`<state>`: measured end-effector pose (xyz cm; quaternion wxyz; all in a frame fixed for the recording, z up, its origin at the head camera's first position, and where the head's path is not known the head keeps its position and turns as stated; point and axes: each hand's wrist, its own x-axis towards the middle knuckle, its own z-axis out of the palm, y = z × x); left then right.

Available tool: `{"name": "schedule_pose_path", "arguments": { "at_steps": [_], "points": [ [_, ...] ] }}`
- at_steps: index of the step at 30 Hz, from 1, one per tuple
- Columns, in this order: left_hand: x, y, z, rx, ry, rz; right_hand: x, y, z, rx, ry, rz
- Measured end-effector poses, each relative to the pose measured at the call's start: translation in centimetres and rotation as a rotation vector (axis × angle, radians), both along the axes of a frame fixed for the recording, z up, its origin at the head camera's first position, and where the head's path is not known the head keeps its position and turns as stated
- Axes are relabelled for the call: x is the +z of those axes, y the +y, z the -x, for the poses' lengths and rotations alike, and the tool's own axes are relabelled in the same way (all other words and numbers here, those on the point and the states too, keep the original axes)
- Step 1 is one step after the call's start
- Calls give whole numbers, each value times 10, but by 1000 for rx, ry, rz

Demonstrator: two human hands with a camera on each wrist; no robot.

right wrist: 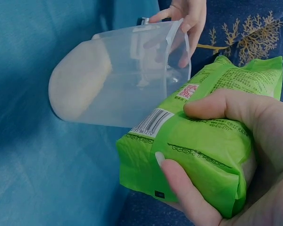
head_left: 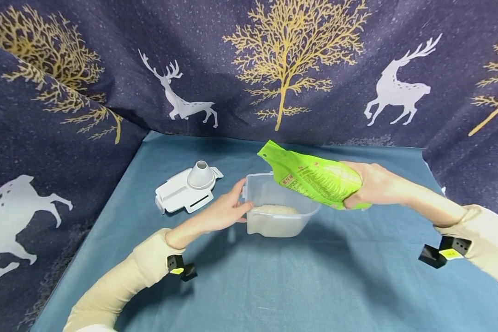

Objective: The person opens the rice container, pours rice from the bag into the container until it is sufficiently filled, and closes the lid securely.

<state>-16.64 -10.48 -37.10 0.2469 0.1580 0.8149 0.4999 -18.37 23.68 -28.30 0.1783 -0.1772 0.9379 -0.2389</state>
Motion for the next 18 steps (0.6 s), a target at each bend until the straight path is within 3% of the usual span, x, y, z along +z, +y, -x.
{"name": "schedule_pose_path", "arguments": {
  "at_steps": [3,9,18],
  "points": [
    [1,0,2,6,-15,-46,1,0,1,-1,-16,2],
    [1,1,3,12,6,-10,4,-2,2,-2,-55,-4],
    [1,2,1,6,-5,-64,7,-5,4,-1,-69,-41]
  ]
}}
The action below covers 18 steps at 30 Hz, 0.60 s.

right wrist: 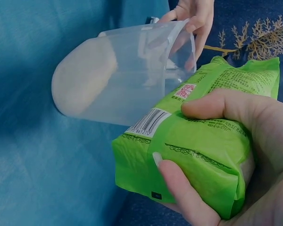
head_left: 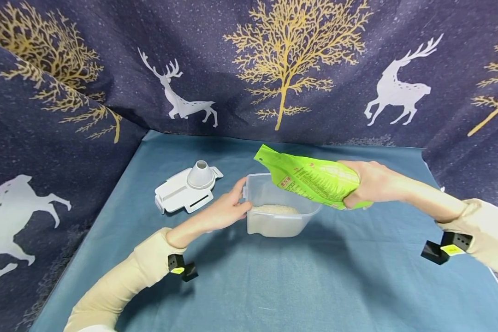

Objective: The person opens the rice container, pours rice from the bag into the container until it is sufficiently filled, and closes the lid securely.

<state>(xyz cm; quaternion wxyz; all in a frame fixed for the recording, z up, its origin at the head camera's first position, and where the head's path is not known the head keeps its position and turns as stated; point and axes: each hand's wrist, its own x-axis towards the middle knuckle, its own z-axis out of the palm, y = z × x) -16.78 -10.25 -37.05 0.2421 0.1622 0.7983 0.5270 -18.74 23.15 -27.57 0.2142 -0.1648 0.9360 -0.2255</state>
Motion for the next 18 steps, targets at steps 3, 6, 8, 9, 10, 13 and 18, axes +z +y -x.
{"name": "schedule_pose_path", "arguments": {
  "at_steps": [3,6,8,9,10,13,18],
  "points": [
    [0,0,-1,9,4,4,0,-1,0,4,-1,-1],
    [-1,1,-1,18,11,18,0,-1,1,13,-3,-4],
    [-1,1,-1,28,11,29,0,-2,2,17,2,-12],
    [-1,1,-1,33,10,34,0,-2,2,15,3,-17],
    [0,1,-1,37,7,39,1,-2,2,13,5,-21],
    [0,1,-1,45,5,51,2,-3,2,9,13,-34],
    [0,1,-1,39,18,70,3,-4,1,12,7,-36]
  ]
}}
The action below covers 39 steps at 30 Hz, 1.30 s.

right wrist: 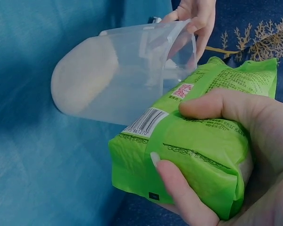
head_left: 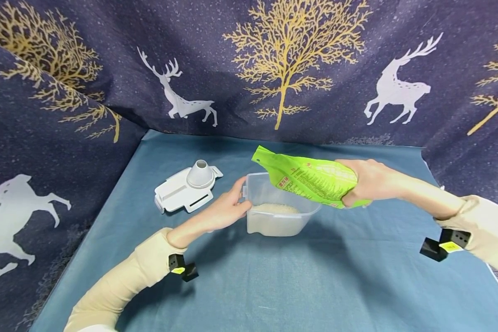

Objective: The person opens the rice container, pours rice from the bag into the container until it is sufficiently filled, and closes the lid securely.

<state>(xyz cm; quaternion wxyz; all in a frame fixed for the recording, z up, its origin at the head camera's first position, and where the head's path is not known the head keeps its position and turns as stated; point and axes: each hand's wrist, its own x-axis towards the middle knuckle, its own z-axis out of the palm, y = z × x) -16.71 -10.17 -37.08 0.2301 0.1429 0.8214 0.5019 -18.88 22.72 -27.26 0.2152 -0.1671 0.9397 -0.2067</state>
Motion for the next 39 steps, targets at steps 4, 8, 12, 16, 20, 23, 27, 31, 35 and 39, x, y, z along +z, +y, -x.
{"name": "schedule_pose_path", "arguments": {
  "at_steps": [4,8,12,16,20,23,27,31,35,39],
  "points": [
    [0,0,0,-2,-3,1,0,-1,0,9,22,-16],
    [1,0,0,-3,-18,-19,0,-2,0,12,38,-37],
    [1,1,0,2,-21,-17,0,-4,0,23,54,-39],
    [0,1,0,4,-22,-24,0,-4,0,32,62,-44],
    [1,1,0,4,-19,-28,-1,-4,0,41,74,-51],
    [2,1,-1,5,-17,-16,-1,-4,-1,41,70,-50],
    [2,1,-1,1,-14,-3,0,-4,-1,35,55,-49],
    [2,1,-1,-1,-13,8,0,-5,-1,45,78,-66],
    [3,0,-1,-2,-7,25,0,-6,-1,48,89,-74],
    [3,0,-1,-5,6,38,1,-8,-2,32,47,-61]
  ]
}}
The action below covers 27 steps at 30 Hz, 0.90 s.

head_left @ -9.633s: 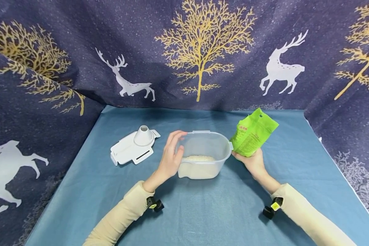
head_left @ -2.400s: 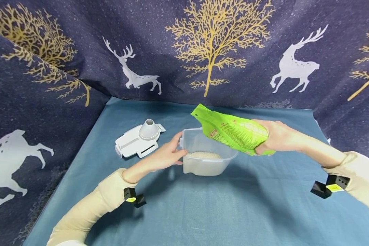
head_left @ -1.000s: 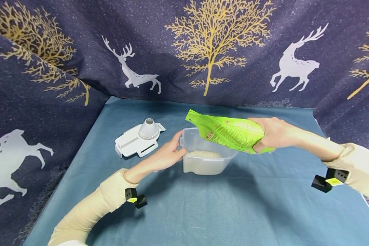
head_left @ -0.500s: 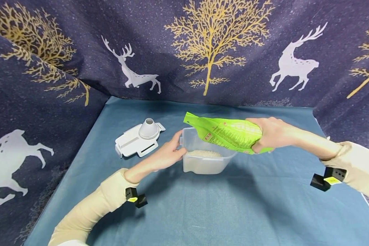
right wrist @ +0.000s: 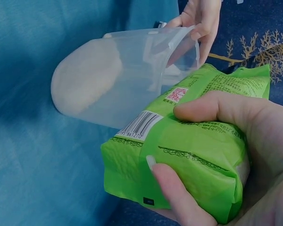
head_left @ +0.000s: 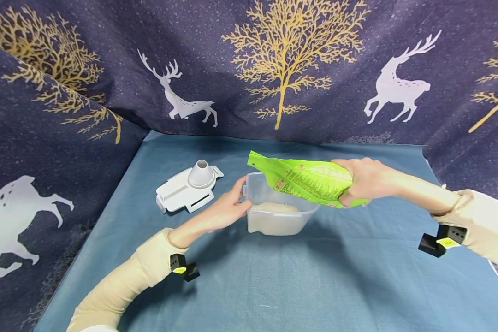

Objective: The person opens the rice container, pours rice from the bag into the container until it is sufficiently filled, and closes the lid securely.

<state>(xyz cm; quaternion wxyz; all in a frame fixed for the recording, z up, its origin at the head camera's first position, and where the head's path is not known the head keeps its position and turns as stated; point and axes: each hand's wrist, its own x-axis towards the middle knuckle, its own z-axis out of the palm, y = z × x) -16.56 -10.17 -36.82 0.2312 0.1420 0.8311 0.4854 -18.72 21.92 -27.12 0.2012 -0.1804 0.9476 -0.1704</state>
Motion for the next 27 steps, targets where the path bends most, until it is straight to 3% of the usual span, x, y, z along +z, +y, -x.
{"name": "schedule_pose_path", "arguments": {
  "at_steps": [27],
  "points": [
    [-5,-3,0,-29,19,-7,5,-5,0,-17,-63,-18]
  ]
}}
